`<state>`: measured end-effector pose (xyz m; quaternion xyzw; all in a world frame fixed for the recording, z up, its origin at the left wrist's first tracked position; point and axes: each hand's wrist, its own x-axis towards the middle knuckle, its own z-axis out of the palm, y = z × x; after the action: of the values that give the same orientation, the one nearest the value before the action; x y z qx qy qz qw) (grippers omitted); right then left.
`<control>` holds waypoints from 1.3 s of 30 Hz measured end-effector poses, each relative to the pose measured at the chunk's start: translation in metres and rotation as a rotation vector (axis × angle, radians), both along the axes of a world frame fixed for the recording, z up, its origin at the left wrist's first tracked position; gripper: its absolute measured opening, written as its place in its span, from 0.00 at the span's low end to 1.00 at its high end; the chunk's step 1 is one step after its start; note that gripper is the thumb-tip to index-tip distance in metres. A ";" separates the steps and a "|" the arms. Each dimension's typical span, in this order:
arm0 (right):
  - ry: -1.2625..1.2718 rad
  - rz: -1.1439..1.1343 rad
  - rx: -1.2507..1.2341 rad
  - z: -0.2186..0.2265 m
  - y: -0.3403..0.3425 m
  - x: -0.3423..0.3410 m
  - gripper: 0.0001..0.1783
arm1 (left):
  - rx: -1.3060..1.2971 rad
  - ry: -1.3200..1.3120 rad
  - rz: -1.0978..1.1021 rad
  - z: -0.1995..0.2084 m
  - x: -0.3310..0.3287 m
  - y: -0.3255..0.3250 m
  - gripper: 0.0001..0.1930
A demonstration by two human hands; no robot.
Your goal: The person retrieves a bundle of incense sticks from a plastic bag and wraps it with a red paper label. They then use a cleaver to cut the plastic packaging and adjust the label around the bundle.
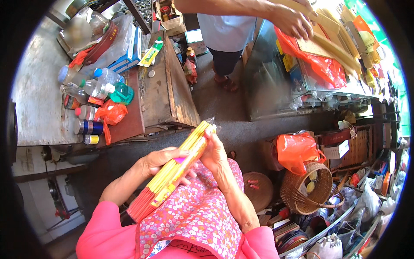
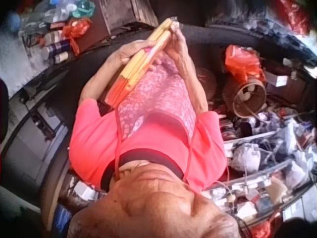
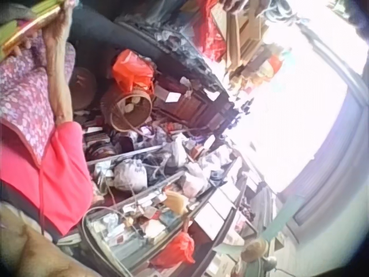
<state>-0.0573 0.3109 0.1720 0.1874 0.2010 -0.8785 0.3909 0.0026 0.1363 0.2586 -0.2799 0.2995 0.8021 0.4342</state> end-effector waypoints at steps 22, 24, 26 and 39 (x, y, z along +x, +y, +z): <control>0.057 -0.448 -0.197 -0.027 0.066 -0.037 0.26 | 0.149 0.356 -0.149 0.017 0.013 -0.009 0.57; 0.096 -0.492 -0.227 -0.031 0.085 -0.046 0.27 | 0.205 0.428 -0.039 0.027 0.018 -0.012 0.60; 0.076 -0.551 -0.249 -0.031 0.101 -0.055 0.26 | 0.312 0.444 0.115 0.028 0.022 -0.012 0.64; 0.138 -0.674 -0.176 -0.008 0.110 -0.062 0.27 | -0.050 0.678 0.459 -0.004 0.028 -0.005 0.17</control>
<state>-0.1196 0.4212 0.1639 0.1490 0.0775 -0.9826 0.0790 0.0305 0.1312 0.2550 -0.0699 0.3750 0.9174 0.1137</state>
